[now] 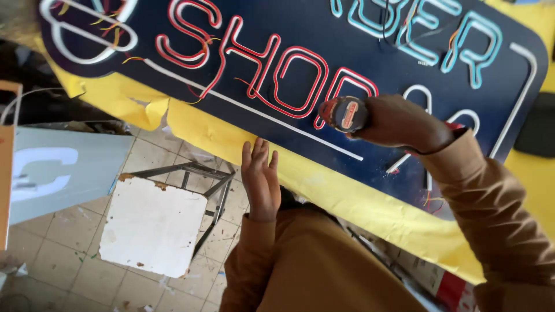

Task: The person uses a cordless drill to make holes in a neon sign board. They systematically drill along the outlines of the letters and symbols, including the words 'BARBER SHOP' and a pair of scissors, while holding the board steady with their other hand.

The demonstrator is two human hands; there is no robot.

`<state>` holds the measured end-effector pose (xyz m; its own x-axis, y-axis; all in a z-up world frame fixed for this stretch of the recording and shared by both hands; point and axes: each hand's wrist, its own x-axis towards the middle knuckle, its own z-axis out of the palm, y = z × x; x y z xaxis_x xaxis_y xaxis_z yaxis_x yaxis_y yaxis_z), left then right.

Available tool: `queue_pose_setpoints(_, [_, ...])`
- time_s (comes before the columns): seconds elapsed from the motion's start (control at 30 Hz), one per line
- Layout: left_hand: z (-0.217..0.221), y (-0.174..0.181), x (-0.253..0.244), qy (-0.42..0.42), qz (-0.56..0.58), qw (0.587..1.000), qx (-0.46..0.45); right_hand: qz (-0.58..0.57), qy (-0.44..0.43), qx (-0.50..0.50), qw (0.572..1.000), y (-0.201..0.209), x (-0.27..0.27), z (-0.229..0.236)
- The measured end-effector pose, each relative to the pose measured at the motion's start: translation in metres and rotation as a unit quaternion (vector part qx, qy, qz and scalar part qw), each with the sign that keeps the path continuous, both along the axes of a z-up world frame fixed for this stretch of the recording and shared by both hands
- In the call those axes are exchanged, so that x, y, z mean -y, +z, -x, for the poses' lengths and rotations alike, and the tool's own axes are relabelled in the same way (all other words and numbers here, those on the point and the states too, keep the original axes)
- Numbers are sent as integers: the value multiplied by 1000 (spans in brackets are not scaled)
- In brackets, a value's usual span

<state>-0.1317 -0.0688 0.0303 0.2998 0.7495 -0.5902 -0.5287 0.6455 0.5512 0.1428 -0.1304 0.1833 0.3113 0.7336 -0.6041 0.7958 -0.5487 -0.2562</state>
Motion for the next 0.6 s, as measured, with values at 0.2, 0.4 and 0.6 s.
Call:
queue_pose_setpoints(0.2, [-11,-67,-16,-24,31,999,-6,-14,-2,-28,1000,-13,6,-6])
queue_pose_setpoints(0.4, [-24,-84,0,-35,51,998,-11,2,-66,-100,993,-24,13,-7])
queue_pose_setpoints(0.6, [-34,-50,81,-99,89,989,69,11,-59,-93,994,-54,19,-7])
